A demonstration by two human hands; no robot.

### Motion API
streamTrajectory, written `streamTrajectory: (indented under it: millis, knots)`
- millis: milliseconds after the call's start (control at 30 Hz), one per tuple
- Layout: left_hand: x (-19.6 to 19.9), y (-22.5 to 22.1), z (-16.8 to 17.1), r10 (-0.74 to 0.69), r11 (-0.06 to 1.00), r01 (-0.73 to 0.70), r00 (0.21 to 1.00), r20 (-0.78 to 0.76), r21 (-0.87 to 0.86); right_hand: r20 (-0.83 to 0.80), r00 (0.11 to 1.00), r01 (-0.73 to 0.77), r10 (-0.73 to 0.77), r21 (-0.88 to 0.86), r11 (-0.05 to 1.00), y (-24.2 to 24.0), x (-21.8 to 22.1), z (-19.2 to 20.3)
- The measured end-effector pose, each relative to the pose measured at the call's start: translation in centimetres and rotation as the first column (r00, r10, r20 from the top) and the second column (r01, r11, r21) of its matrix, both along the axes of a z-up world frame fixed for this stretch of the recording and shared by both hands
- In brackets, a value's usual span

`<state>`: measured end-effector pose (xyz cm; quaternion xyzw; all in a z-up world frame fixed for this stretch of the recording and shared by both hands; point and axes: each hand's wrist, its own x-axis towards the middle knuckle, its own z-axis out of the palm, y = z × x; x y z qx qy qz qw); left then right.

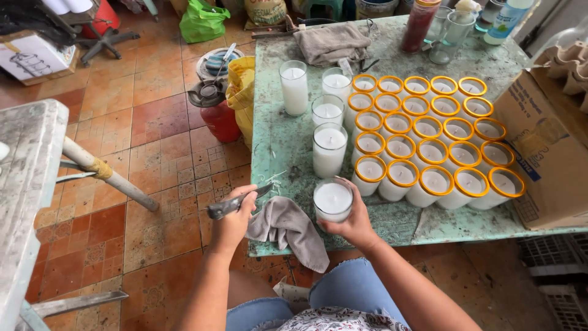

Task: Cleaning and finishing candle jars by scraping off excess wax from the rims and wiping them with a cloth.

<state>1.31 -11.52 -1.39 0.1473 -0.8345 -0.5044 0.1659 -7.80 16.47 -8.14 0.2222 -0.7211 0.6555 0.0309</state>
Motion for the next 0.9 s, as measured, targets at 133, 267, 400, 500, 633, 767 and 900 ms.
streamTrajectory:
  millis: [133,267,400,500,633,767,900]
  knots:
    - [1.2,-1.3,-0.3,0.029,0.986,-0.017,0.997,-0.070,0.166,-0.024,0.988,-0.146,0.153,0.178,0.973,-1.2,-2.2,4.7]
    - [3.1,-2.5,-0.2,0.017,0.955,-0.005,0.999,-0.036,0.298,-0.083,0.921,-0.250,0.381,0.625,0.740,-2.5,-2.8,8.4]
    - [4.4,-3.1,-3.6,0.123,0.897,-0.106,0.992,-0.013,0.430,0.111,0.853,-0.365,0.510,0.826,0.430,-5.5,-1.5,11.5]
    - [5.1,-2.8,-6.2,0.161,0.863,-0.150,0.987,0.019,0.483,0.193,0.800,-0.376,0.568,0.899,0.224,-8.5,-0.6,11.8]
    - [6.4,-5.5,-11.2,0.226,0.935,-0.199,0.972,-0.061,0.293,0.239,0.749,-0.324,0.618,0.946,0.026,-11.0,-0.3,11.8]
    - [8.1,-5.8,-9.5,0.405,0.913,-0.373,0.878,-0.253,0.166,0.356,0.699,-0.415,0.621,0.908,-0.053,-12.5,-0.1,13.3]
    - [8.1,-6.9,-13.7,0.274,0.960,-0.280,0.942,-0.193,-0.005,0.361,0.698,-0.397,0.619,0.914,-0.085,-12.4,-2.7,8.1]
